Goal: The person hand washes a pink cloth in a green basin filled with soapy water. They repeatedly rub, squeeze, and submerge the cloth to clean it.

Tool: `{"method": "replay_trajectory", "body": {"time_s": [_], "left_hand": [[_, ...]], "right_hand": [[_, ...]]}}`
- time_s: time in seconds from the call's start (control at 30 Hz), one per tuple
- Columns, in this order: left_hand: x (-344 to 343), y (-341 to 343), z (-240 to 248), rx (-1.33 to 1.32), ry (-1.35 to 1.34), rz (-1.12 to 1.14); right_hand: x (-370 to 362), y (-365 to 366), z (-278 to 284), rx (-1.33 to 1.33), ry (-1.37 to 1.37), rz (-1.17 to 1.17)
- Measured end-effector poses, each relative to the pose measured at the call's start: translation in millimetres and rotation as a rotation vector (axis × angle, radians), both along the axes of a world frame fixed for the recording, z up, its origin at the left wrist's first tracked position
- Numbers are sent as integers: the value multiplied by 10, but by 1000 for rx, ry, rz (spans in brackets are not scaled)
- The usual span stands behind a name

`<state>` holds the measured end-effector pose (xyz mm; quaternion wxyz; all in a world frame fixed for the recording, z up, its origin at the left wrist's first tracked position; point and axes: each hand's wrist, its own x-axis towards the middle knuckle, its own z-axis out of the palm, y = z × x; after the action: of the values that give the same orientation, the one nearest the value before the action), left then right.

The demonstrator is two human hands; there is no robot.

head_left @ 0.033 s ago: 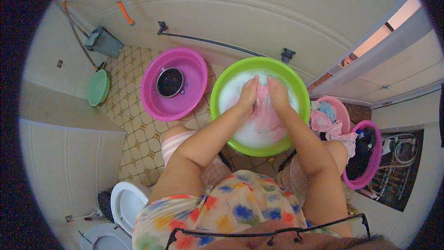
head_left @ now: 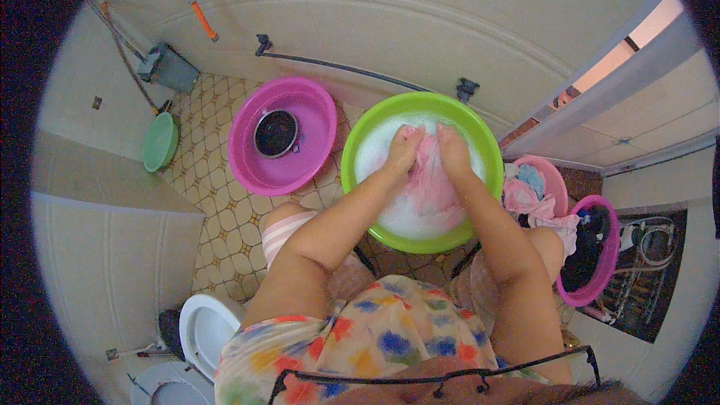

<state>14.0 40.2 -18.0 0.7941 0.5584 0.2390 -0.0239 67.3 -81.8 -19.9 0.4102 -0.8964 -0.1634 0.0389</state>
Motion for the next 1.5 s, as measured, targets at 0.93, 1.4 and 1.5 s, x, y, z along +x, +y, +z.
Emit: {"method": "replay_trajectory", "body": {"time_s": [0.93,1.4,1.5], "left_hand": [[36,-144,296,-18,318,-114],[144,122,-382,105,3,-176],[131,246,-636,-1,-64,-53]], "right_hand": [[-599,142,222,-306,-305,367],[16,-89,-426,-171,51,15],[50,-22,-577,-367,265,282]]}}
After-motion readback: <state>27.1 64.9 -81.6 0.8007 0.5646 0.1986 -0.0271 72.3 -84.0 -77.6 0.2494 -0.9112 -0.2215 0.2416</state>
